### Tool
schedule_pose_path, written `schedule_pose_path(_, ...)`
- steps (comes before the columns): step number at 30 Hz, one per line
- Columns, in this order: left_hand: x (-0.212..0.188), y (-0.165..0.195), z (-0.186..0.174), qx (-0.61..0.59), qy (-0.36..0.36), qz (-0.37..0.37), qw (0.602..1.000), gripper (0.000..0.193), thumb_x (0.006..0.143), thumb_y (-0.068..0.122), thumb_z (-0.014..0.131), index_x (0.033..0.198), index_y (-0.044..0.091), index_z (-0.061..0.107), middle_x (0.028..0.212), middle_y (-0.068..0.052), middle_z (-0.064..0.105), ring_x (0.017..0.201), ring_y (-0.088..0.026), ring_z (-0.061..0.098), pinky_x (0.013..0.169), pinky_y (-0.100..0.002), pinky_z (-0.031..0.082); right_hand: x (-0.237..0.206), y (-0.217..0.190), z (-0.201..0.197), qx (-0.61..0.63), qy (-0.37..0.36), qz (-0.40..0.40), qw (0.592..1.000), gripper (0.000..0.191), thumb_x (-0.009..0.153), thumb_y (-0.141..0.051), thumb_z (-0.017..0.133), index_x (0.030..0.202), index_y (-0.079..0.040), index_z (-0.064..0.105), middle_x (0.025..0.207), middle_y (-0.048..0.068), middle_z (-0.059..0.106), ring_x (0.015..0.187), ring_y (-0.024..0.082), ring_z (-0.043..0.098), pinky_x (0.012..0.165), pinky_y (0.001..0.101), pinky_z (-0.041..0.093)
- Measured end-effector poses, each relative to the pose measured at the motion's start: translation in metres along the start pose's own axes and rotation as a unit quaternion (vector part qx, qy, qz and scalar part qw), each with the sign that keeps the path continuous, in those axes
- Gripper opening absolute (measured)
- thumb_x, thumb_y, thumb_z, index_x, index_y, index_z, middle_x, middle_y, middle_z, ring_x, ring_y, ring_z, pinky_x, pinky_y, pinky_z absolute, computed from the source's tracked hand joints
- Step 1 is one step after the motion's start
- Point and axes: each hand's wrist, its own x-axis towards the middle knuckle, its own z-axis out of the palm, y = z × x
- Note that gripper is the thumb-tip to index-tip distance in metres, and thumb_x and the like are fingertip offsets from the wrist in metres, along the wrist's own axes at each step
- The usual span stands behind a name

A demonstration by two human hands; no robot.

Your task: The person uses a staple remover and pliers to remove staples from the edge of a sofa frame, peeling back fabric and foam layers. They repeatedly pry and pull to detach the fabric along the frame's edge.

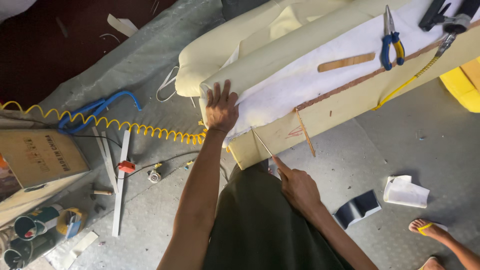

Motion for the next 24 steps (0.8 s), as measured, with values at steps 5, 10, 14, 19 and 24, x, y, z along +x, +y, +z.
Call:
schedule_pose_path(5, 0.001, -0.001, -0.002, 0.004, 0.007, 0.001, 1.000, 0.019, 0.080, 0.011, 0.070, 0.097, 0.010, 0.063, 0.147, -0.016, 0.059, 0.135, -0.049, 0.053, 0.108, -0.068, 0.044, -0.001, -0.017, -0.018, -0.039, -0.042, 0.029, 0.998, 0.048, 0.100, -0.028, 0.049, 0.149, -0.031, 0.051, 0.071, 0.026, 0.068, 0.067, 0.046, 0.067, 0.066, 0.0572, 0.052)
schedule_pose_path(10, -0.001, -0.003, 0.002, 0.003, 0.009, -0.004, 1.000, 0.016, 0.081, 0.012, 0.070, 0.096, 0.010, 0.063, 0.148, -0.016, 0.058, 0.135, -0.049, 0.052, 0.108, -0.069, 0.044, 0.010, -0.033, -0.037, -0.118, -0.077, 0.039, 0.989, 0.050, 0.099, -0.028, 0.048, 0.149, -0.033, 0.049, 0.077, 0.025, 0.070, 0.073, 0.045, 0.070, 0.068, 0.0570, 0.056)
schedule_pose_path(14, -0.004, -0.004, 0.007, 0.017, 0.005, -0.002, 1.000, 0.013, 0.085, 0.012, 0.070, 0.095, 0.011, 0.062, 0.149, -0.015, 0.058, 0.137, -0.049, 0.052, 0.109, -0.068, 0.043, 0.026, -0.049, -0.054, -0.154, -0.110, 0.034, 0.981, 0.058, 0.090, -0.016, 0.052, 0.147, -0.029, 0.054, 0.081, 0.022, 0.072, 0.074, 0.043, 0.072, 0.070, 0.0550, 0.058)
schedule_pose_path(19, -0.005, -0.009, 0.009, 0.000, -0.001, -0.005, 1.000, 0.013, 0.082, 0.012, 0.069, 0.093, 0.011, 0.063, 0.148, -0.016, 0.058, 0.137, -0.049, 0.052, 0.110, -0.069, 0.042, 0.044, -0.070, -0.061, -0.192, -0.130, 0.044, 0.972, 0.061, 0.088, -0.012, 0.052, 0.147, -0.024, 0.053, 0.082, 0.021, 0.072, 0.075, 0.040, 0.074, 0.069, 0.0510, 0.060)
schedule_pose_path(24, -0.005, -0.012, 0.010, -0.003, -0.005, 0.004, 1.000, 0.012, 0.082, 0.013, 0.069, 0.091, 0.011, 0.061, 0.149, -0.016, 0.058, 0.136, -0.050, 0.052, 0.110, -0.069, 0.042, 0.032, -0.028, -0.041, -0.145, -0.143, 0.060, 0.977, 0.061, 0.093, -0.024, 0.056, 0.152, -0.030, 0.044, 0.077, 0.019, 0.071, 0.072, 0.039, 0.071, 0.068, 0.0528, 0.056)
